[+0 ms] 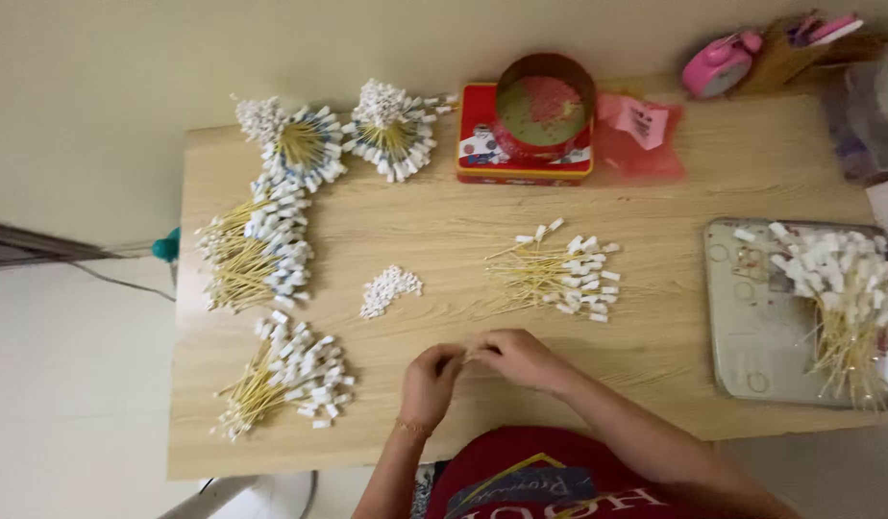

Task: Assemble small wire components by attaching white pieces to yellow wires.

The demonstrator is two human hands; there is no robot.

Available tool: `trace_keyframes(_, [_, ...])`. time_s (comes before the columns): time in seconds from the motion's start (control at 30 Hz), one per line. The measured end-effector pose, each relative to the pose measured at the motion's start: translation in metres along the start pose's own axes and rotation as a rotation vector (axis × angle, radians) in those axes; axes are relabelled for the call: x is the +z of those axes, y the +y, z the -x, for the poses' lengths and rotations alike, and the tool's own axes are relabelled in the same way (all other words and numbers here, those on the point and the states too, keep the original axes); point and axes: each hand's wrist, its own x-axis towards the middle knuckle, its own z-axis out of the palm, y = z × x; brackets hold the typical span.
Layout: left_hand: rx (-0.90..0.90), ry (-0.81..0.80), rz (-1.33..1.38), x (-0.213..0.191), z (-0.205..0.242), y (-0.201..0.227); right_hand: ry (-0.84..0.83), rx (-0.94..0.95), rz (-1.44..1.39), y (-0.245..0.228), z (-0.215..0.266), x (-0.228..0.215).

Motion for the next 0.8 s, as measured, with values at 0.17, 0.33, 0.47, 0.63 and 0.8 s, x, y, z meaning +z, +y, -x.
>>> trace_keyframes(0.17, [-0.019,0.049,-0.239,-0.004,0.000,-0.045,0.231,0.366,0.128,-0.016,-0.031,-0.081])
trace_keyframes(0.33, [-0.006,0.140,-0.280,-0.008,-0.006,-0.031,0.511,0.152,0.532,0.050,-0.075,-0.139])
trace_keyframes(0.47, [-0.104,0.122,-0.266,-0.008,-0.014,-0.005,0.495,0.070,0.737,0.099,-0.092,-0.150])
trace_keyframes(0.63, [0.177,0.209,-0.265,-0.012,-0.017,0.066,0.454,0.082,0.797,0.062,-0.065,-0.152])
trace_keyframes(0.8, [0.727,0.377,-0.490,-0.009,-0.021,0.163,0.521,-0.241,0.721,-0.062,0.010,-0.137])
